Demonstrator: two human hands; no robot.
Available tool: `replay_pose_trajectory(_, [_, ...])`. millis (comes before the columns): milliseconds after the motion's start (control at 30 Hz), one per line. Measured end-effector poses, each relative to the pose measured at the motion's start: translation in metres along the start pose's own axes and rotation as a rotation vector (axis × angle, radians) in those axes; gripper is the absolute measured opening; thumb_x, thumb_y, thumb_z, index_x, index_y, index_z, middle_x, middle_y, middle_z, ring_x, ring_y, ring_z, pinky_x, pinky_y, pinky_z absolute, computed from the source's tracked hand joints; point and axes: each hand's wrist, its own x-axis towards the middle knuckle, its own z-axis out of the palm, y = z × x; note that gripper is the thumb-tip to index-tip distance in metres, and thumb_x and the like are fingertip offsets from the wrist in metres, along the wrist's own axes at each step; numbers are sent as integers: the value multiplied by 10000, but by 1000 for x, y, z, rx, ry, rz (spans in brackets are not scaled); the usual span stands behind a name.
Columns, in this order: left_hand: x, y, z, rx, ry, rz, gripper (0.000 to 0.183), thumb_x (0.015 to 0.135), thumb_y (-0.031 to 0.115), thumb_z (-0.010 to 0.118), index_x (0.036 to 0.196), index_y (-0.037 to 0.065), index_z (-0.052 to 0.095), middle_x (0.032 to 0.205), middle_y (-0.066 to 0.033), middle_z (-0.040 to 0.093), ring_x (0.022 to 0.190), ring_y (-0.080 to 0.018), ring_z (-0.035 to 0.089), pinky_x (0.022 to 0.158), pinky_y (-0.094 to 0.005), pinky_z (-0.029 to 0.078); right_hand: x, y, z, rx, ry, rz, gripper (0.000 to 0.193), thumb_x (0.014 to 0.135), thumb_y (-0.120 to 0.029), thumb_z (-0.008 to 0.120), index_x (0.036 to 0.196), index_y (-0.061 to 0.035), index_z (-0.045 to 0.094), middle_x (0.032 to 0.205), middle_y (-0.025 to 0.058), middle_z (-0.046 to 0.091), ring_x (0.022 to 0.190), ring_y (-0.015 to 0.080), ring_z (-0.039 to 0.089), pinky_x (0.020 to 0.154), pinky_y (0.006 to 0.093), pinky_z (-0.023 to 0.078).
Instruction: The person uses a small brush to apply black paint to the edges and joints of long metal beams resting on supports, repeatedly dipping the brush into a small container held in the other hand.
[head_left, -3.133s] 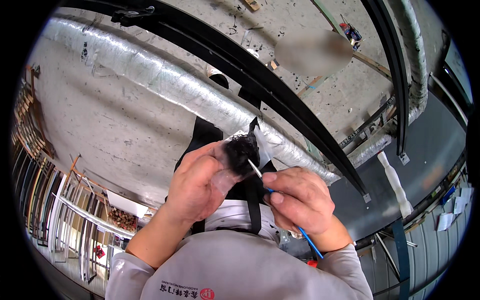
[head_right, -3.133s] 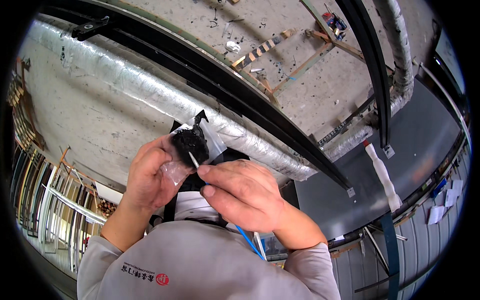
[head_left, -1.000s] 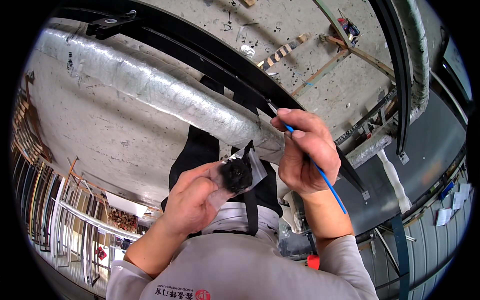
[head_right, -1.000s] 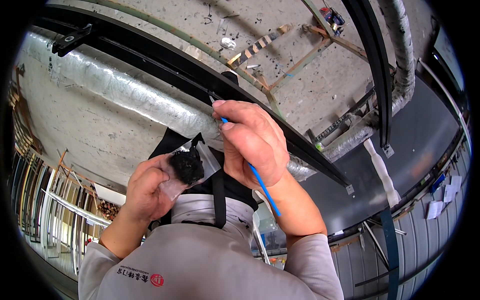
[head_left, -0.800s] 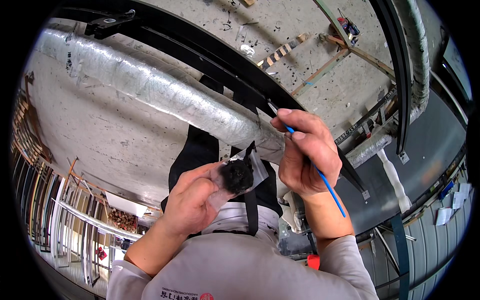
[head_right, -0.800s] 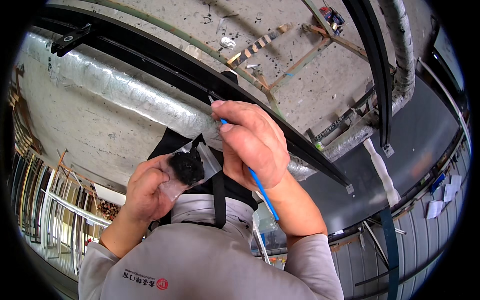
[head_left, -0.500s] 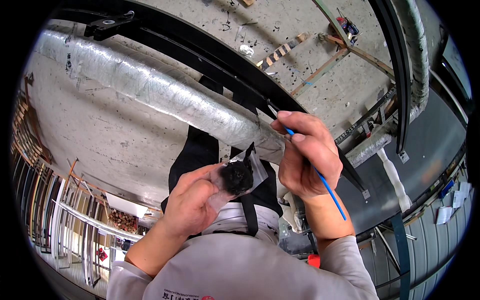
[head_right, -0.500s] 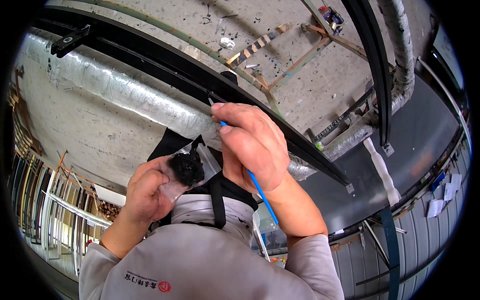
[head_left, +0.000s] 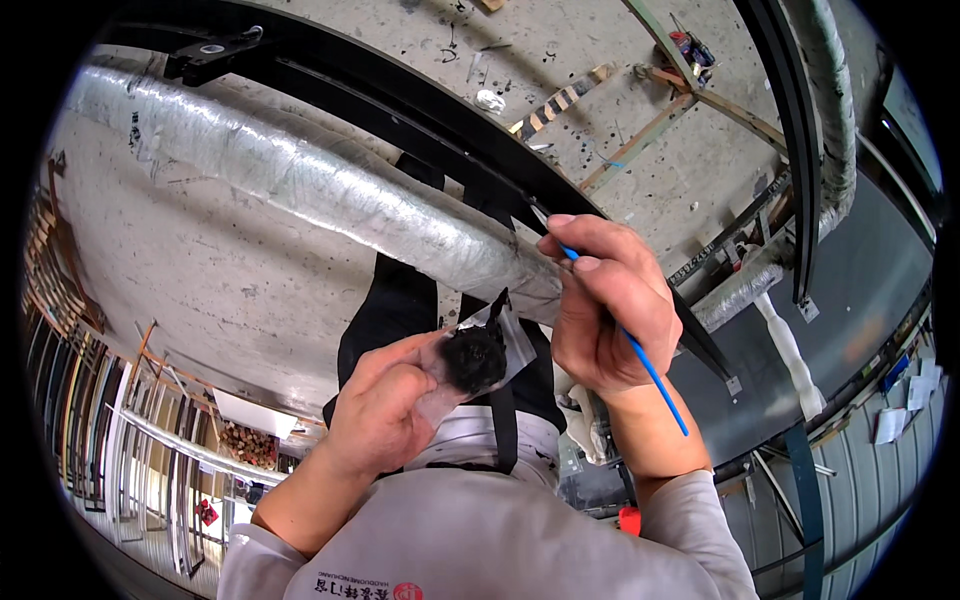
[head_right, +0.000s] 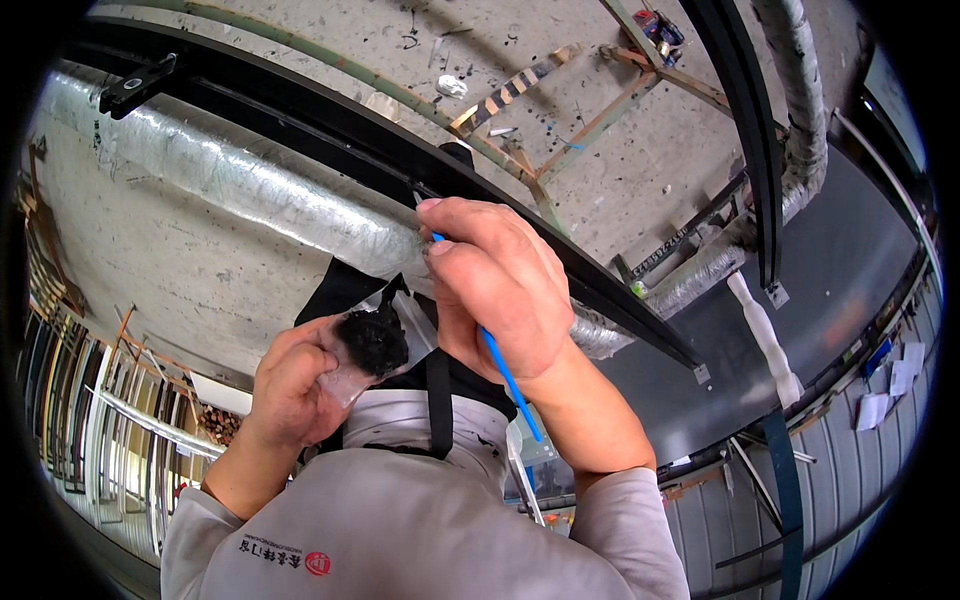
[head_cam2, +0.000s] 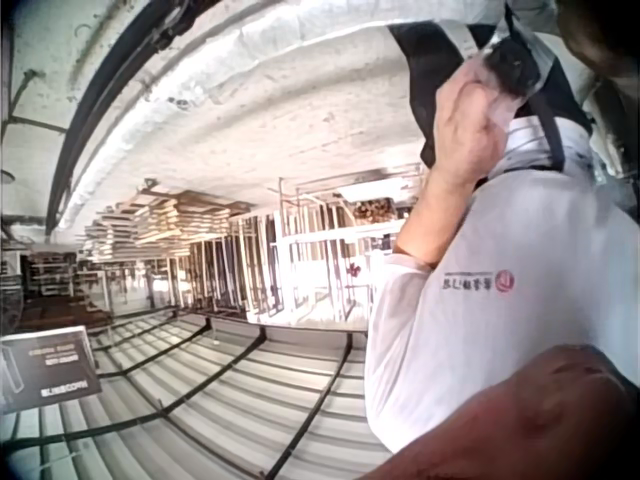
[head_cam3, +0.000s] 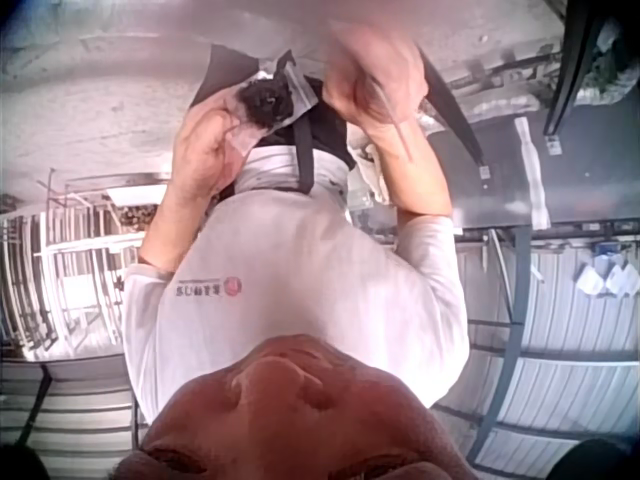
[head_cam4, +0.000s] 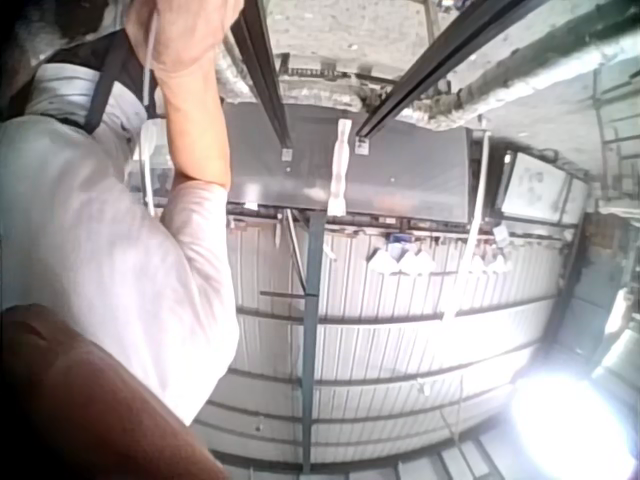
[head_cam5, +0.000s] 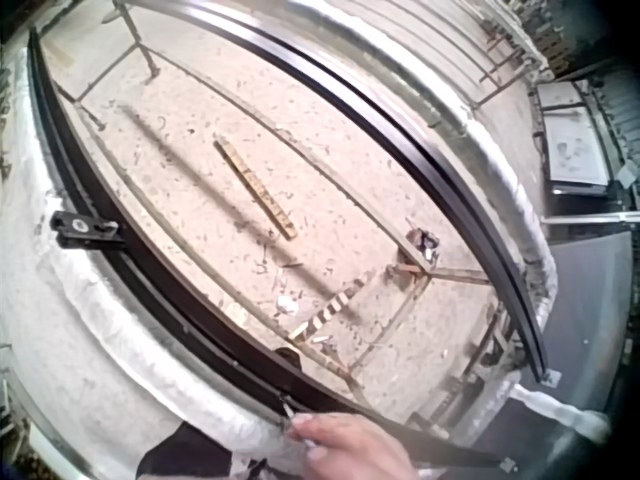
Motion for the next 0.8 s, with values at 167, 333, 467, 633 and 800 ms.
replay_pose_trajectory(167, [-2, 1, 2, 36, 65, -18, 528, 840, -33, 341, 1337, -166, 462, 1284, -204, 602, 1214, -287, 574, 1100, -401, 411, -6, 0, -2, -2, 20, 9, 260, 909, 133, 550, 1104, -25, 481, 1030, 281, 656, 805, 300, 694, 685, 377, 587])
replay_pose_trajectory(333, [-1, 1, 4, 20, 55, -34, 531, 839, -30, 346, 1341, -166, 455, 1279, -203, 601, 1208, -282, 575, 1093, -402, 418, -8, 5, -2, 8, 112, -52, 325, 758, 186, 646, 1023, 36, 531, 897, 244, 660, 735, 343, 686, 650, 393, 577])
replay_pose_trajectory(467, [-2, 0, 3, 22, 46, -28, 535, 837, -27, 348, 1342, -171, 450, 1272, -209, 601, 1203, -286, 577, 1092, -401, 418, -10, 4, -3, 0, 116, -54, 335, 749, 193, 642, 1024, 37, 530, 898, 242, 660, 738, 347, 687, 654, 395, 577])
replay_pose_trajectory(633, [-2, 0, 5, 28, 51, -31, 537, 835, -26, 352, 1343, -175, 445, 1273, -210, 599, 1201, -287, 578, 1090, -400, 420, -5, -2, -3, 4, 106, -22, 310, 736, 192, 647, 988, 38, 549, 914, 233, 661, 750, 350, 690, 658, 389, 577])
replay_pose_trajectory(800, [-1, 3, 5, 53, 59, -52, 544, 833, -28, 352, 1349, -180, 435, 1274, -215, 597, 1205, -290, 574, 1096, -409, 414, -1, -5, -3, -25, -13, 45, 277, 902, 126, 581, 1107, -32, 483, 1020, 265, 661, 815, 286, 693, 698, 371, 581])
